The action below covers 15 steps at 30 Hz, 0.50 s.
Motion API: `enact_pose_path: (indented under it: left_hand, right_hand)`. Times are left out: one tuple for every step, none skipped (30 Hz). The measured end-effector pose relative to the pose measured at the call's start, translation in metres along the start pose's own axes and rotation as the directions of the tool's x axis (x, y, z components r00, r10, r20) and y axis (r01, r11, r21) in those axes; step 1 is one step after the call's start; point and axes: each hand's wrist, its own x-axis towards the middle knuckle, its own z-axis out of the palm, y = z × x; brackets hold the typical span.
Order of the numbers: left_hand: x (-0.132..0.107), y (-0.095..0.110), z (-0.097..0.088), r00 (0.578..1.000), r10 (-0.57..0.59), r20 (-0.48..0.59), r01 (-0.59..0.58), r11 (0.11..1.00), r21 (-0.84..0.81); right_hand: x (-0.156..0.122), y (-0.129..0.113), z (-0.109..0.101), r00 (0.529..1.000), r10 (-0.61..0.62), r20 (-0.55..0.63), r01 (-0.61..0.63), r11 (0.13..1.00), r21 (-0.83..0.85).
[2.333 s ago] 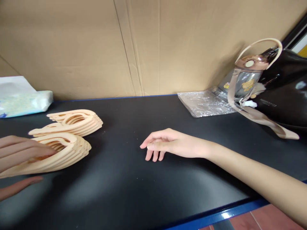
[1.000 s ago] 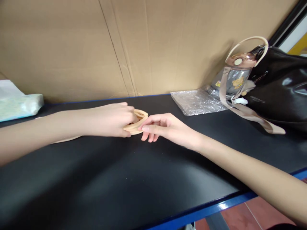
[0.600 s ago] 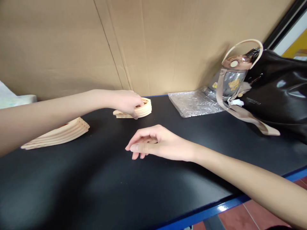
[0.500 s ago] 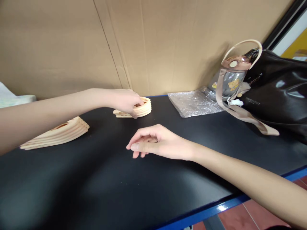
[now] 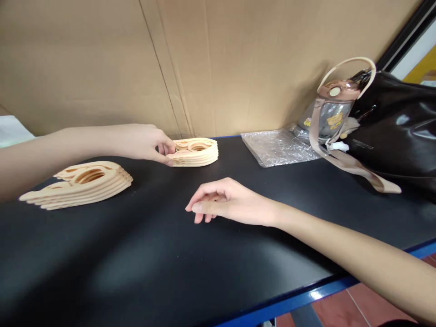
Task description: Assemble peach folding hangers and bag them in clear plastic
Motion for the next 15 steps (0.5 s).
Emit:
enact_pose_path:
  left_hand:
    - [0.000,-0.001,0.000,1.000,0.012,0.005,-0.012,1.000,-0.003]
    - [0.001,-0.002,0.000,1.000,0.022,0.008,-0.022,1.000,-0.006]
    - [0.001,-0.002,-0.001,1.000,0.029,0.008,-0.028,1.000,-0.009]
    - [0.001,-0.002,-0.001,0.999,0.033,0.007,-0.033,0.999,-0.011]
    - [0.001,-0.002,-0.001,0.999,0.036,0.007,-0.036,0.999,-0.012]
    - [0.001,-0.002,-0.001,0.999,0.038,0.008,-0.038,0.999,-0.013]
    - [0.001,-0.002,0.000,0.999,0.041,0.010,-0.041,0.999,-0.015]
    - [0.002,-0.001,0.000,0.999,0.044,0.014,-0.044,0.999,-0.018]
    - [0.003,-0.001,0.001,0.999,0.048,0.019,-0.048,0.999,-0.022]
    - [0.004,-0.001,0.002,0.998,0.053,0.024,-0.052,0.998,-0.027]
    - [0.005,-0.001,0.003,0.998,0.058,0.030,-0.057,0.998,-0.032]
    - [0.006,-0.001,0.004,0.997,0.064,0.035,-0.062,0.997,-0.038]
    - [0.008,-0.001,0.005,0.997,0.069,0.038,-0.067,0.997,-0.042]
    - [0.010,-0.002,0.006,0.997,0.072,0.039,-0.071,0.996,-0.046]
    - [0.012,-0.003,0.006,0.996,0.075,0.039,-0.073,0.996,-0.049]
  right_hand:
    - [0.000,0.000,0.000,1.000,0.001,-0.002,-0.001,1.000,-0.005]
    - [0.000,0.000,-0.001,1.000,0.003,-0.002,-0.003,1.000,-0.009]
    - [0.000,-0.001,-0.001,1.000,0.004,-0.005,-0.004,1.000,-0.013]
    - [0.000,-0.001,-0.002,1.000,0.006,-0.007,-0.006,1.000,-0.017]
    - [0.000,-0.001,-0.002,1.000,0.008,-0.007,-0.009,1.000,-0.020]
    - [0.000,-0.001,-0.002,1.000,0.011,-0.008,-0.011,1.000,-0.024]
    - [-0.001,-0.001,-0.002,1.000,0.013,-0.007,-0.014,0.999,-0.030]
    - [-0.001,-0.001,-0.001,1.000,0.015,-0.008,-0.015,0.999,-0.038]
    - [-0.001,-0.001,-0.001,1.000,0.014,-0.010,-0.014,0.999,-0.050]
    - [-0.001,-0.001,0.000,1.000,0.011,-0.012,-0.012,0.998,-0.066]
    - [-0.001,-0.001,0.000,1.000,0.006,-0.016,-0.007,0.996,-0.084]
    - [-0.001,-0.001,0.000,1.000,-0.005,-0.018,0.003,0.994,-0.108]
    - [0.000,-0.001,-0.001,1.000,-0.020,-0.018,0.017,0.989,-0.147]
    - [0.000,-0.002,-0.003,0.999,-0.042,-0.022,0.037,0.977,-0.208]
    - [0.000,-0.003,-0.008,0.997,-0.074,-0.035,0.061,0.954,-0.295]
